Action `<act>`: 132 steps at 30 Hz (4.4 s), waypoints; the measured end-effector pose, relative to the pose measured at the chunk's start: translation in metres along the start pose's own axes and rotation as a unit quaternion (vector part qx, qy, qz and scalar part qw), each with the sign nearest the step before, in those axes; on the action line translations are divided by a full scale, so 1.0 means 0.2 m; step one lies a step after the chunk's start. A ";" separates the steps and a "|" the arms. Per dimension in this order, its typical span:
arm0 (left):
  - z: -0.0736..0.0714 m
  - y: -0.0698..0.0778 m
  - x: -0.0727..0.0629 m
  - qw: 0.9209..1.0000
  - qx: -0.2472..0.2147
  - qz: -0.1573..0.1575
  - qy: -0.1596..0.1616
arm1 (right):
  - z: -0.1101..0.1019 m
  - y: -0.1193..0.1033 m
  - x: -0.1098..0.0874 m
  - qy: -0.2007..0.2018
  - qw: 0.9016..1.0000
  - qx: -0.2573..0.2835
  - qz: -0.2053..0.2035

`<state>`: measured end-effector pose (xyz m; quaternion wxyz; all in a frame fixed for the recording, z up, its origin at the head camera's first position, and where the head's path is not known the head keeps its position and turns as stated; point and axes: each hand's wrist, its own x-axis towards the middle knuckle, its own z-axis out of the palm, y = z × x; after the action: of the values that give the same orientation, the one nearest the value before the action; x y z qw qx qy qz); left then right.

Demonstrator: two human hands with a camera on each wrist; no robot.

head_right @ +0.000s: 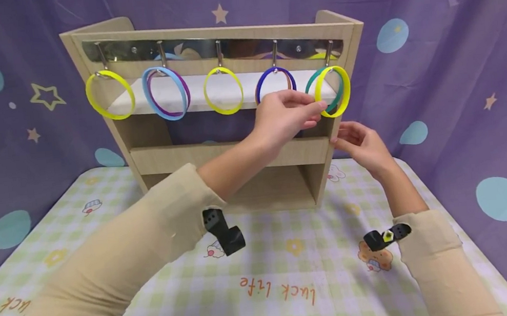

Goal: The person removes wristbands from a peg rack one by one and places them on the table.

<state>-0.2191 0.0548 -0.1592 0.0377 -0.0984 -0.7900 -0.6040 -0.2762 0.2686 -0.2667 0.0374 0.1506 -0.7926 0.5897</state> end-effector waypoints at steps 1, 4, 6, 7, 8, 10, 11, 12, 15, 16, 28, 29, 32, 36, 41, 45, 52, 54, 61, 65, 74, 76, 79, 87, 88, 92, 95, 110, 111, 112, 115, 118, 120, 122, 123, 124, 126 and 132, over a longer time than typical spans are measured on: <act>0.00 0.00 0.00 1.000 -0.002 -0.002 0.002 | 0.00 0.00 0.00 0.000 1.000 -0.002 0.001; 0.01 -0.01 0.01 1.000 -0.005 -0.005 0.011 | 0.00 0.00 0.00 -0.002 1.000 -0.003 0.002; 0.02 -0.01 0.01 1.000 -0.008 -0.004 0.016 | 0.00 0.00 0.00 -0.003 1.000 0.002 0.001; 0.03 -0.01 0.01 1.000 -0.009 -0.002 0.019 | 0.00 0.00 0.00 -0.003 1.000 0.006 0.000; 0.03 -0.01 0.01 1.000 -0.010 0.001 0.021 | 0.00 0.01 0.00 -0.004 1.000 0.010 -0.003; 0.04 -0.01 0.01 1.000 -0.009 0.007 0.024 | 0.00 0.01 0.00 -0.005 1.000 0.017 -0.008; 0.04 -0.01 0.01 1.000 -0.009 0.009 0.024 | 0.00 0.01 0.01 -0.005 1.000 0.021 -0.010; 0.05 0.00 0.01 1.000 -0.010 0.011 0.025 | 0.00 0.01 0.01 -0.005 1.000 0.021 -0.011; 0.06 0.01 0.00 0.999 -0.009 0.012 0.030 | 0.00 0.01 0.01 -0.003 1.000 0.017 -0.007; 0.06 0.01 -0.01 0.999 -0.013 0.012 0.032 | 0.00 0.01 0.01 -0.002 1.000 0.014 -0.005; 0.08 0.02 -0.03 0.989 -0.147 -0.003 0.024 | 0.00 0.00 0.00 0.002 0.999 -0.044 0.003; 0.08 0.02 -0.03 0.987 -0.157 -0.001 0.021 | 0.00 0.00 0.00 0.002 0.999 -0.045 -0.001; 0.08 0.02 -0.03 0.984 -0.179 0.001 0.011 | 0.00 0.00 0.00 0.000 1.000 -0.027 -0.013; 0.08 0.01 -0.04 0.979 -0.204 -0.009 0.002 | 0.01 0.01 0.00 -0.002 1.000 -0.013 -0.021; 0.09 -0.02 -0.05 0.970 -0.241 -0.016 -0.002 | 0.01 0.01 0.00 -0.004 0.999 0.035 -0.030; 0.10 -0.05 -0.06 0.967 -0.250 -0.037 0.000 | 0.01 0.01 0.00 -0.009 0.997 0.060 -0.039; 0.10 -0.10 -0.07 0.962 -0.243 -0.125 -0.015 | 0.00 0.02 0.01 -0.008 0.998 0.059 -0.037; 0.09 -0.12 -0.07 0.960 -0.239 -0.147 -0.021 | 0.00 0.02 0.01 -0.002 0.999 0.045 -0.029; 0.09 -0.21 -0.05 0.951 -0.229 -0.204 -0.043 | 0.00 0.01 0.00 0.023 0.995 -0.098 0.013; 0.08 -0.26 -0.04 0.945 -0.233 -0.225 -0.054 | 0.01 0.00 -0.01 0.018 0.998 -0.057 0.001; 0.05 -0.35 -0.03 0.939 -0.213 -0.258 -0.075 | 0.00 0.01 0.01 0.016 0.997 -0.069 -0.009; 0.04 -0.38 -0.03 0.939 -0.207 -0.264 -0.077 | 0.00 0.01 0.01 0.014 0.997 -0.073 -0.004; 0.04 -0.41 -0.03 0.937 -0.204 -0.271 -0.079 | 0.00 0.01 0.01 0.014 0.998 -0.068 -0.002; 0.04 -0.49 -0.05 0.935 -0.186 -0.294 -0.068 | 0.01 -0.01 0.00 0.016 0.999 -0.040 -0.002; 0.04 -0.51 -0.05 0.936 -0.181 -0.294 -0.069 | 0.01 -0.01 0.00 0.013 0.999 -0.036 -0.002; 0.06 -0.56 -0.06 0.938 -0.170 -0.292 -0.074 | 0.01 -0.01 0.00 0.010 1.000 -0.026 -0.003; 0.07 -0.60 -0.07 0.938 -0.168 -0.292 -0.076 | 0.00 -0.01 0.00 0.006 1.000 -0.014 -0.004; 0.16 -0.83 -0.15 0.941 -0.120 -0.308 -0.075 | 0.01 0.00 0.00 0.001 1.000 0.016 -0.013; 0.17 -0.84 -0.16 0.941 -0.116 -0.308 -0.073 | 0.01 0.00 0.00 0.000 1.000 0.017 -0.014; 0.18 -0.86 -0.16 0.941 -0.114 -0.309 -0.073 | 0.01 0.00 0.00 0.000 1.000 0.017 -0.014; 0.20 -0.90 -0.17 0.941 -0.113 -0.311 -0.073 | 0.01 0.00 0.00 0.000 1.000 0.019 -0.014; 0.23 -0.92 -0.18 0.941 -0.109 -0.311 -0.074 | 0.00 0.00 0.00 0.002 1.000 0.014 -0.012; 0.25 -0.94 -0.18 0.943 -0.101 -0.311 -0.068 | 0.00 0.00 0.00 0.003 1.000 0.010 -0.010; 0.26 -0.95 -0.18 0.943 -0.094 -0.314 -0.057 | 0.00 0.00 0.00 0.004 1.000 0.008 -0.010; 0.27 -0.96 -0.18 0.943 -0.092 -0.316 -0.053 | 0.00 0.00 0.01 0.004 1.000 0.010 -0.009; 0.28 -0.96 -0.18 0.942 -0.091 -0.321 -0.047 | 0.00 0.00 0.01 0.003 1.000 0.012 -0.009; 0.29 -0.97 -0.18 0.939 -0.091 -0.328 -0.039 | 0.00 0.01 0.01 0.002 1.000 0.012 -0.008; 0.34 -0.99 -0.17 0.939 -0.093 -0.328 -0.041 | 0.00 0.01 0.01 0.004 1.000 0.005 -0.008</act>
<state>-0.2212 0.0660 -0.3699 -0.2041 0.1385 -0.7199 -0.6488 -0.2788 0.2692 -0.2674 0.0442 0.1548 -0.7881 0.5942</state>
